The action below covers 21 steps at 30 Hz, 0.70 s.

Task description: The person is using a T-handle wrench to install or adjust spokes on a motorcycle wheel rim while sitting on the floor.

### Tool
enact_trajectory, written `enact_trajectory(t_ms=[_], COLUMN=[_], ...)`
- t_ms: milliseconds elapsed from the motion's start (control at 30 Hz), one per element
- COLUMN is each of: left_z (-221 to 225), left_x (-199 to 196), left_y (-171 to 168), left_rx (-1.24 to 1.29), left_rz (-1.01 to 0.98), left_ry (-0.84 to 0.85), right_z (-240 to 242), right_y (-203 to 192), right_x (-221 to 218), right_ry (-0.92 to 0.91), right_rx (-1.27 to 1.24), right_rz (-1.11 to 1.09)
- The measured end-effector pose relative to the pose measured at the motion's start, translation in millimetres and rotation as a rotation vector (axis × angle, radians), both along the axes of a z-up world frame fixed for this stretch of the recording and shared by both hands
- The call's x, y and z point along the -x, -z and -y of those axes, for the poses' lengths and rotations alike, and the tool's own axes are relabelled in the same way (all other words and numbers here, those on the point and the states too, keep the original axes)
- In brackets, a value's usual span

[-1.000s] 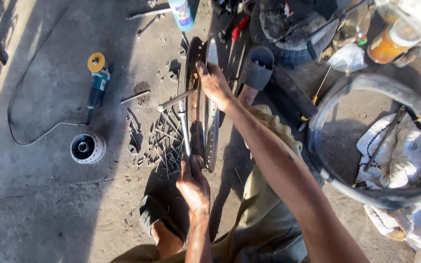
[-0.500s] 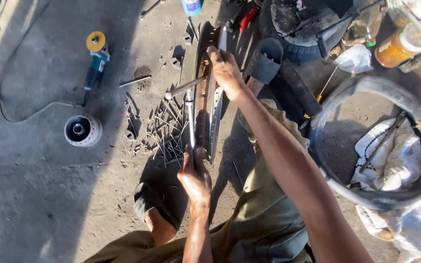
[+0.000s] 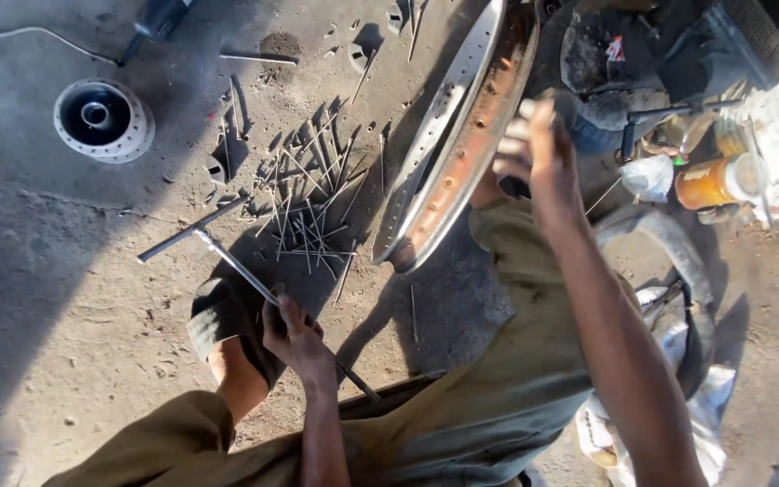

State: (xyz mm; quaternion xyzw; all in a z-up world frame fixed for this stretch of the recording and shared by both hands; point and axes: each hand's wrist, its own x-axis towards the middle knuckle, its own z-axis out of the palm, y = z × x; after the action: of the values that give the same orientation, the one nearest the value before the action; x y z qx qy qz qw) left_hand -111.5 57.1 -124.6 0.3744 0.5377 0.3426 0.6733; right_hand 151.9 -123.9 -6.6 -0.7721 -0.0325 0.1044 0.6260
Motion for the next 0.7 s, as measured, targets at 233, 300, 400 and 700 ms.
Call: enact_trajectory(t_ms=[233,300,400,700], left_z=[1.8,6.3,7.2,9.4], left_x=[-9.2,-5.9,-2.6,-6.2], left_y=[46.4,73.3,92.4,33.2], left_rx=[0.131,0.149,0.153,0.093], left_rz=[-0.035,-0.007,0.044,0.07], left_ry=[0.042,0.041,0.053,0.129], right_z=[39.0,34.2,9.3,38.6], right_y=[94.6,119.1,70.8,25.9], right_x=[74.3,76.1,65.4,-84.0], right_ry=[-0.355,-0.424,-0.415,-0.249], right_rx=[0.178,0.207,0.233,-0.337], right_rz=[0.11,0.139,0.215,0.274])
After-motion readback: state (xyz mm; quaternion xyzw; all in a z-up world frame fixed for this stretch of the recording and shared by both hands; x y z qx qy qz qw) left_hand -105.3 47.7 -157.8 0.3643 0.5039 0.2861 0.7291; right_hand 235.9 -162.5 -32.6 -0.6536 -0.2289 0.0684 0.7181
